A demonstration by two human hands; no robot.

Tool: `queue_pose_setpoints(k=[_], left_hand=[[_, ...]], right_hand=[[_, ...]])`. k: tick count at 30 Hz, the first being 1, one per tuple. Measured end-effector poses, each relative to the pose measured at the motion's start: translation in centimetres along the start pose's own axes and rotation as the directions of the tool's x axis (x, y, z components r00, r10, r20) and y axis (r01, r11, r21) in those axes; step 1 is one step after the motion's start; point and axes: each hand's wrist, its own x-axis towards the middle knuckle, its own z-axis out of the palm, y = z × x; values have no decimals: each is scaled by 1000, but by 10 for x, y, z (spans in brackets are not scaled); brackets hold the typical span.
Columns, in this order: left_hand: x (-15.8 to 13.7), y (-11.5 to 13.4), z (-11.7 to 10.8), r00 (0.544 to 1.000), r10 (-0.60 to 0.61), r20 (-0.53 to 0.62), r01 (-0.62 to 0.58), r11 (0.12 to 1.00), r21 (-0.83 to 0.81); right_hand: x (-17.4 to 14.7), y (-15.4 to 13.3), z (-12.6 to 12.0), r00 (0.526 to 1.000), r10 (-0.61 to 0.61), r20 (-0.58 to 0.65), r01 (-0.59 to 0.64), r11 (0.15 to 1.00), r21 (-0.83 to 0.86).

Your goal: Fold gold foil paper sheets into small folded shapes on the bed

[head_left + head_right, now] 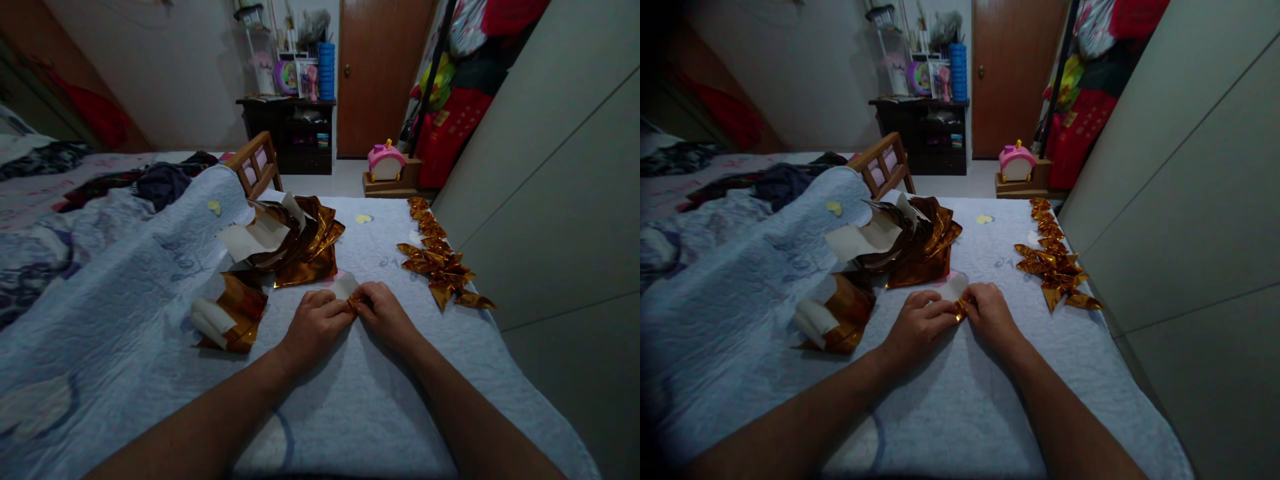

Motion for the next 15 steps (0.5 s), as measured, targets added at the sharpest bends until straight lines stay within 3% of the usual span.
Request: queue_pose_setpoints(k=[6, 11, 15], left_hand=[[0, -1, 2, 991, -18, 135, 34, 993, -114], [-3, -3, 4, 989, -75, 124, 95, 981, -168], [-3, -3, 5, 984, -117, 133, 144, 966, -216]], right_hand=[[0, 1, 1, 997, -73, 8, 73, 997, -6], [-1, 1, 1, 994, -108, 0, 108, 990, -94], [-2, 1, 2, 987, -139, 84, 146, 985, -88]])
